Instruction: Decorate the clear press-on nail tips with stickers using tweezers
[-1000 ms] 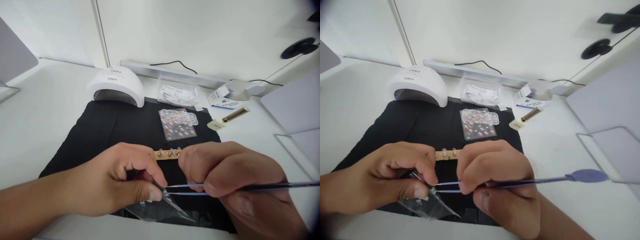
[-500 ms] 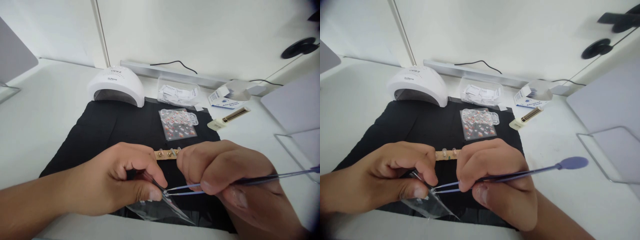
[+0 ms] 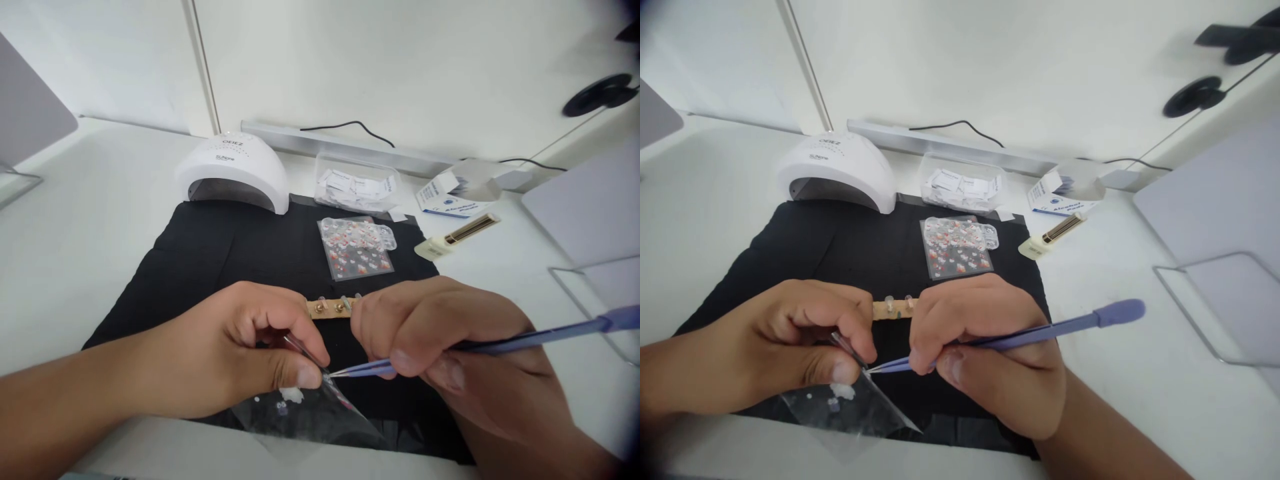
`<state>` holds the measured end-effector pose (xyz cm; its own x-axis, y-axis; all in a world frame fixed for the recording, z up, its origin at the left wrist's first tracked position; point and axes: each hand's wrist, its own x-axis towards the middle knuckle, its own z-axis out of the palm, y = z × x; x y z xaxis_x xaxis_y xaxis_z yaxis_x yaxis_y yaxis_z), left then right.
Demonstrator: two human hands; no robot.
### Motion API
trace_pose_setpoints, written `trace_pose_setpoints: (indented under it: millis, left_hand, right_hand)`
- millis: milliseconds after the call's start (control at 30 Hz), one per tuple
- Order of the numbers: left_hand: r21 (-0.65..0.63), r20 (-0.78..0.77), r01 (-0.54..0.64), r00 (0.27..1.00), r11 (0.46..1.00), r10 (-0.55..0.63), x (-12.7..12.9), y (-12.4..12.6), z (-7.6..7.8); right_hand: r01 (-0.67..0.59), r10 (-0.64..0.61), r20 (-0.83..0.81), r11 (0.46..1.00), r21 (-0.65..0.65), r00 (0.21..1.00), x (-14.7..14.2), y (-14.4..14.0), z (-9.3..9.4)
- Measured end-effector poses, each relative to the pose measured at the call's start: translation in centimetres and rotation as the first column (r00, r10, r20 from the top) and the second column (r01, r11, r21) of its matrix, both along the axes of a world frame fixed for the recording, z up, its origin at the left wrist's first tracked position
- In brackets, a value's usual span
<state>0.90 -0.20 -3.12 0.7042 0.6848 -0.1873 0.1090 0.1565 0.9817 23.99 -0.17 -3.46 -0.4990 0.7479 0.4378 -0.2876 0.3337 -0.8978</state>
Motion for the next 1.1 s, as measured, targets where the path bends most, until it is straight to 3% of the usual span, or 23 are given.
trace_pose_setpoints:
  millis: [467,1100]
  left_hand:
    - [-0.261,0.001,0.078,0.997,0.962,-0.081,0.2,0.1,0.4]
    - [-0.297,-0.204,0.056,0.972,0.953,-0.121,0.9,0.3,1.5]
  right_hand:
    - [-0.018,0.015,0.033,0.996,0.092,0.999,-0.1,-0.3,0.0]
    - [-0.010,0.000,0.165,0.998,0.060,0.986,-0.5,-0.8,1.0]
